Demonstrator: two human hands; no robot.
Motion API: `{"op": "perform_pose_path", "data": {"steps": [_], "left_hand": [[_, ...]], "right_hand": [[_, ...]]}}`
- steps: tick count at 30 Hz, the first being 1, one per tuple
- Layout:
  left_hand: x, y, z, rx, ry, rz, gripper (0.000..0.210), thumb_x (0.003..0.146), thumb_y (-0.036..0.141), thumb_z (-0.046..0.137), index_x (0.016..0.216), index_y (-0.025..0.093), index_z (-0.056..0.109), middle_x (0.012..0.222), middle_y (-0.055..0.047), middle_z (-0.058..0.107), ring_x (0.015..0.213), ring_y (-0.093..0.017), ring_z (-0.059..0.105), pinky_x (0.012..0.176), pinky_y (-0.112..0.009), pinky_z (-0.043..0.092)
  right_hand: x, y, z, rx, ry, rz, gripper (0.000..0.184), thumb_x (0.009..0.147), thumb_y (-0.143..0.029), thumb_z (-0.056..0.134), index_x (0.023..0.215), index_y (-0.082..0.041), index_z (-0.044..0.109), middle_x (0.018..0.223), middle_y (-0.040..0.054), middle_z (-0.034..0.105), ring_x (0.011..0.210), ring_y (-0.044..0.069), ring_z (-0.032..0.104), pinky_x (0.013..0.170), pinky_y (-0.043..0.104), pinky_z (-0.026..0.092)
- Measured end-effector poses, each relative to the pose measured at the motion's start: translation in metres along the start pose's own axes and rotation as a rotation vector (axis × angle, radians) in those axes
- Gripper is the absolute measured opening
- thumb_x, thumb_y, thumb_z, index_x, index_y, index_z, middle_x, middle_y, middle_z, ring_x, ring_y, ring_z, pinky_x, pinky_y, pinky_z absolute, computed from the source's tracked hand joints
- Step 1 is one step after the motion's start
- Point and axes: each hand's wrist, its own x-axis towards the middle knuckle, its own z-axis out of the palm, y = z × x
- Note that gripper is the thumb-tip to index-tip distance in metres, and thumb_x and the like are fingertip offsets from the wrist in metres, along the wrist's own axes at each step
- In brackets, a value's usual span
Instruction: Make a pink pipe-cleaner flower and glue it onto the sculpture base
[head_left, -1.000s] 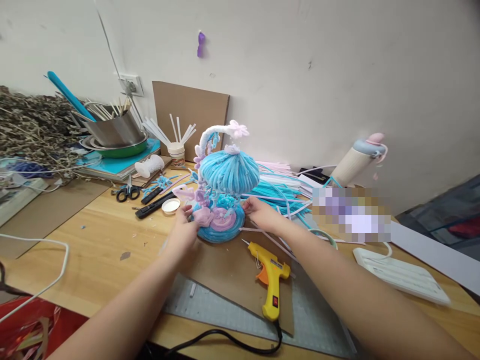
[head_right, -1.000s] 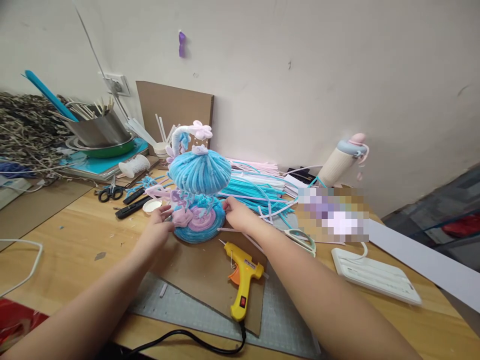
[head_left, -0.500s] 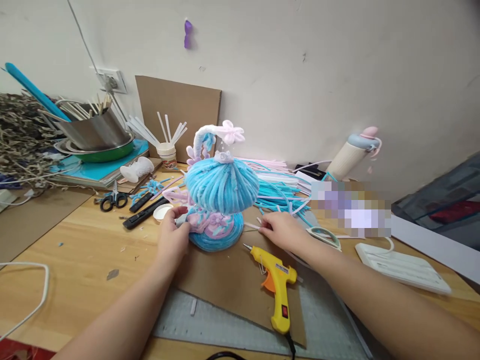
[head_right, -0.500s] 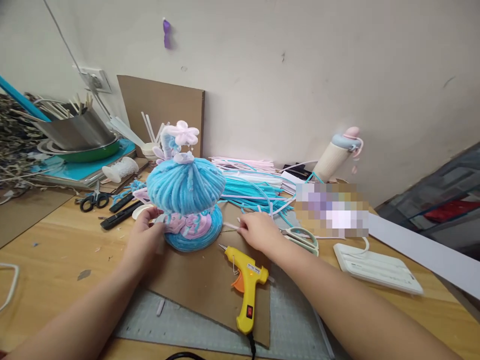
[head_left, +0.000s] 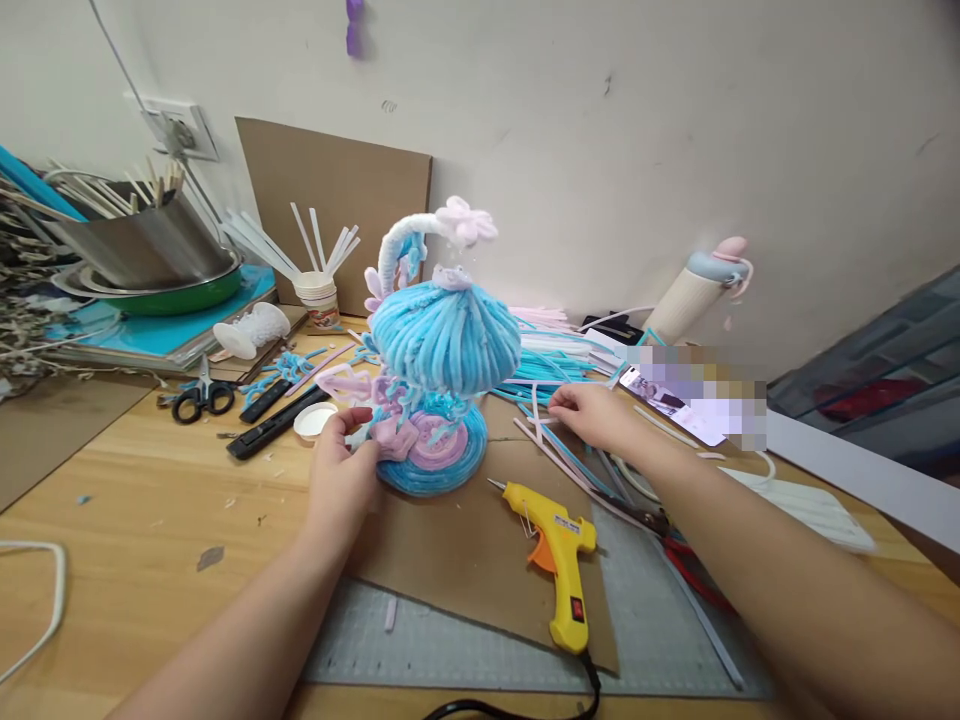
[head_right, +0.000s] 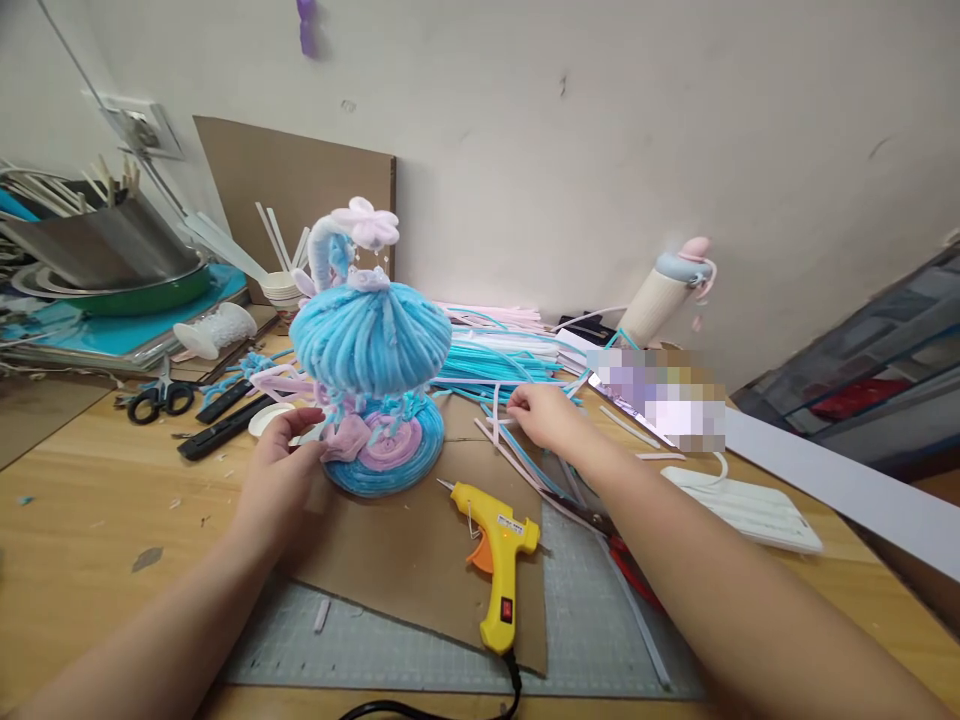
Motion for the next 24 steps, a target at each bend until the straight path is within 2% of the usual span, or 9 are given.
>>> {"op": "perform_pose_path", "data": {"steps": [3,6,9,12,15,18,21,22,24], "left_hand": [[0.000,0.000,0.000,-0.026,0.023,0.010,0.038,0.065,0.017,0.059,0.103,0.020,0.060,0.107,-0.003,0.063,0.070,-0.016,0.054,0.072,-0.032,0.045],[0.003,-0.004,-0.002,-0.056,0.078,0.041,0.037,0.065,0.016,0.058,0.102,0.021,0.059,0.108,-0.003,0.061,0.082,-0.018,0.056,0.079,-0.033,0.045],[0.007,-0.008,-0.004,-0.090,0.125,0.080,0.034,0.067,0.016,0.057,0.101,0.021,0.058,0.108,-0.004,0.060,0.097,-0.020,0.057,0.086,-0.033,0.044],[0.010,-0.012,-0.004,-0.114,0.130,0.103,0.031,0.067,0.017,0.057,0.098,0.022,0.058,0.106,-0.003,0.060,0.102,-0.021,0.056,0.087,-0.033,0.044],[0.009,-0.013,-0.004,-0.125,0.103,0.108,0.031,0.066,0.015,0.058,0.097,0.022,0.058,0.104,-0.003,0.060,0.099,-0.021,0.056,0.086,-0.033,0.044],[0.007,-0.012,-0.004,-0.127,0.069,0.107,0.030,0.067,0.015,0.057,0.096,0.022,0.058,0.102,-0.002,0.060,0.092,-0.019,0.057,0.083,-0.032,0.044],[0.005,-0.010,-0.005,-0.115,0.056,0.101,0.028,0.068,0.016,0.058,0.095,0.021,0.058,0.100,-0.002,0.059,0.088,-0.018,0.056,0.081,-0.032,0.044],[0.004,-0.009,-0.006,-0.111,0.054,0.099,0.028,0.068,0.017,0.059,0.095,0.021,0.058,0.100,-0.002,0.059,0.087,-0.018,0.056,0.080,-0.032,0.043],[0.002,-0.005,-0.006,-0.106,0.049,0.095,0.027,0.068,0.018,0.059,0.095,0.020,0.058,0.099,-0.002,0.058,0.085,-0.018,0.056,0.077,-0.032,0.044]], "right_hand": [[-0.004,0.003,-0.005,0.028,0.032,0.013,0.017,0.080,-0.014,0.055,0.084,-0.019,0.070,0.073,0.0025,0.071,0.067,0.017,0.061,0.059,0.025,0.039],[-0.012,0.000,-0.007,0.061,0.064,-0.004,0.013,0.081,-0.019,0.055,0.081,-0.018,0.067,0.074,0.0035,0.070,0.068,0.018,0.061,0.060,0.026,0.039],[-0.022,-0.007,-0.006,0.097,0.076,-0.055,0.015,0.085,-0.022,0.049,0.078,-0.019,0.062,0.072,0.0033,0.068,0.067,0.018,0.059,0.060,0.027,0.038],[-0.031,-0.019,-0.002,0.133,0.034,-0.135,0.021,0.090,-0.022,0.041,0.081,-0.020,0.060,0.069,0.0024,0.066,0.066,0.018,0.059,0.060,0.027,0.039],[-0.036,-0.037,0.005,0.164,-0.055,-0.252,0.026,0.093,-0.019,0.038,0.085,-0.019,0.063,0.072,0.0033,0.069,0.068,0.018,0.062,0.064,0.028,0.044],[-0.036,-0.059,0.013,0.192,-0.101,-0.411,0.029,0.092,-0.015,0.039,0.100,-0.018,0.067,0.100,0.0085,0.073,0.094,0.020,0.065,0.082,0.032,0.048],[-0.033,-0.079,0.019,0.153,-0.100,-0.682,0.035,0.091,-0.011,0.040,0.117,-0.019,0.063,0.128,0.0114,0.064,0.121,0.023,0.054,0.103,0.040,0.038],[-0.033,-0.083,0.021,0.120,-0.095,-0.749,0.038,0.090,-0.010,0.041,0.121,-0.019,0.061,0.129,0.0121,0.062,0.123,0.024,0.053,0.105,0.043,0.035],[-0.032,-0.089,0.024,0.043,-0.071,-0.789,0.045,0.085,-0.005,0.042,0.126,-0.017,0.057,0.127,0.0140,0.063,0.121,0.026,0.054,0.106,0.048,0.031]]}}
